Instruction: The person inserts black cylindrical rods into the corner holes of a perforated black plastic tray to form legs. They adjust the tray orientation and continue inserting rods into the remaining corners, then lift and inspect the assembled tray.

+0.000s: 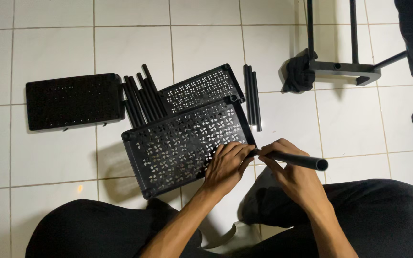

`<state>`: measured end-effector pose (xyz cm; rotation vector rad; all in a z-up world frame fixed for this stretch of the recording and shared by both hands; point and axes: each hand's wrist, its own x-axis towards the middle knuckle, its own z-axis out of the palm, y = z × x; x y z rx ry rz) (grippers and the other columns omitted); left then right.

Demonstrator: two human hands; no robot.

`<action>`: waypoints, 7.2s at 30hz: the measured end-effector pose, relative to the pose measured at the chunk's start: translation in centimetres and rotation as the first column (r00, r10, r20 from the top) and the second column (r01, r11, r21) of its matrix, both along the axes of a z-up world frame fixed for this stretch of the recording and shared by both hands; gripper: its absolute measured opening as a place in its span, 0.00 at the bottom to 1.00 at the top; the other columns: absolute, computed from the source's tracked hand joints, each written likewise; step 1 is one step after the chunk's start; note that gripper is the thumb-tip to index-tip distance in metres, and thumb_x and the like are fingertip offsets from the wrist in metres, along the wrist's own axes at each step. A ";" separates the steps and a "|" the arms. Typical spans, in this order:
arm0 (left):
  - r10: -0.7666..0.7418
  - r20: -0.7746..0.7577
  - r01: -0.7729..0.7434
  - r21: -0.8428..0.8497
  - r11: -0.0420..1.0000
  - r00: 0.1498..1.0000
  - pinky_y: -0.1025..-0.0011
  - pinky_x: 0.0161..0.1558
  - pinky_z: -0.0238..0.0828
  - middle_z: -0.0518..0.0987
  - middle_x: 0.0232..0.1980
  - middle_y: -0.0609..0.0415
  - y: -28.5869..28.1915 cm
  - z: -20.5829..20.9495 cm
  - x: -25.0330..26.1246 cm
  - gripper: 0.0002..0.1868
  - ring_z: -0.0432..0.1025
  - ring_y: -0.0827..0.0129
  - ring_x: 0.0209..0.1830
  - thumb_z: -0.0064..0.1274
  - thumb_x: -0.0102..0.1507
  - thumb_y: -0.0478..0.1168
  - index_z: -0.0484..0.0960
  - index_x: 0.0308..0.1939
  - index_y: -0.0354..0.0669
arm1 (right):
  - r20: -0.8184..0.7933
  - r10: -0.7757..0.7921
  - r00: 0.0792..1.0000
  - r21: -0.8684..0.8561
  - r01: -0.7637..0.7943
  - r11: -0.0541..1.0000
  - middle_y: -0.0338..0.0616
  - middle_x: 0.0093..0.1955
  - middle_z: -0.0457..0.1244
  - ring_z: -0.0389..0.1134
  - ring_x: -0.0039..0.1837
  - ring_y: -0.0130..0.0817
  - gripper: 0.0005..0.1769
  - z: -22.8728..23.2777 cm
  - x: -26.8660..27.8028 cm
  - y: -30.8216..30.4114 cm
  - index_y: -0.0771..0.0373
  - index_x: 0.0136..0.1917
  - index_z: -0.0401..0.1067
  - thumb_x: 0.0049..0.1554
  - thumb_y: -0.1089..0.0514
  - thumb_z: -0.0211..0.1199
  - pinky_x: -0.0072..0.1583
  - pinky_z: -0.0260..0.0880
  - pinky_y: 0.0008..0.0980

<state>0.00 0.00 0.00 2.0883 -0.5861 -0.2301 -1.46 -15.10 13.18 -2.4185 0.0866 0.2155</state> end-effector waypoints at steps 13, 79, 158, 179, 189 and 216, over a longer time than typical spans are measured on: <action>0.004 0.017 -0.004 0.017 1.000 1.000 0.59 0.63 0.62 0.82 0.55 0.54 0.0 -0.1 0.0 0.20 0.70 0.61 0.61 0.44 0.70 0.49 0.80 0.58 0.41 | -0.046 0.017 0.999 0.005 -0.017 1.000 0.41 0.47 0.69 0.71 0.41 0.35 0.07 -0.1 0.5 0.0 0.62 0.49 0.76 0.56 0.61 0.66 0.39 0.69 0.33; -0.032 0.103 0.019 0.124 0.992 0.994 0.52 0.68 0.53 0.76 0.65 0.56 -0.2 -0.1 -0.2 0.16 0.63 0.58 0.70 0.50 0.66 0.41 0.81 0.56 0.39 | 0.318 -0.214 0.924 0.544 0.007 0.839 0.37 0.22 0.51 0.48 0.26 0.23 0.22 -10.0 -0.2 0.0 0.63 0.24 0.48 0.52 0.72 0.57 0.32 0.51 0.26; -0.131 0.242 0.042 0.339 0.940 0.961 0.44 0.76 0.38 0.62 0.77 0.48 0.9 -1.5 0.1 0.28 0.49 0.49 0.80 0.46 0.68 0.49 0.70 0.70 0.41 | 0.202 -0.248 0.947 0.640 0.064 0.766 0.34 0.23 0.50 0.46 0.29 0.24 0.30 -8.5 0.2 0.3 0.61 0.23 0.56 0.64 0.54 0.57 0.34 0.51 0.28; -0.154 0.285 0.037 0.379 0.925 0.946 0.42 0.75 0.38 0.62 0.78 0.48 0.7 -1.8 0.0 0.27 0.49 0.48 0.80 0.43 0.69 0.48 0.69 0.69 0.41 | 0.240 -0.245 0.939 0.618 0.047 0.785 0.36 0.21 0.52 0.48 0.27 0.24 0.29 -8.9 0.3 -0.1 0.61 0.21 0.55 0.63 0.55 0.56 0.32 0.50 0.29; -0.142 0.262 0.037 0.369 0.929 0.954 0.44 0.75 0.37 0.61 0.78 0.49 0.8 -1.6 0.2 0.27 0.48 0.50 0.80 0.44 0.69 0.48 0.69 0.70 0.41 | 0.339 -0.242 0.909 0.656 -0.044 0.754 0.33 0.19 0.48 0.43 0.24 0.23 0.30 -9.0 0.7 0.6 0.59 0.20 0.53 0.62 0.55 0.55 0.30 0.42 0.28; -0.118 0.258 0.032 0.314 0.949 0.959 0.43 0.75 0.36 0.62 0.78 0.47 0.7 -2.2 -0.1 0.27 0.48 0.49 0.80 0.46 0.68 0.47 0.70 0.70 0.40 | 0.295 -0.217 0.931 0.676 -0.043 0.736 0.33 0.19 0.49 0.42 0.24 0.22 0.29 -9.6 0.5 -0.1 0.58 0.20 0.53 0.61 0.56 0.55 0.29 0.43 0.28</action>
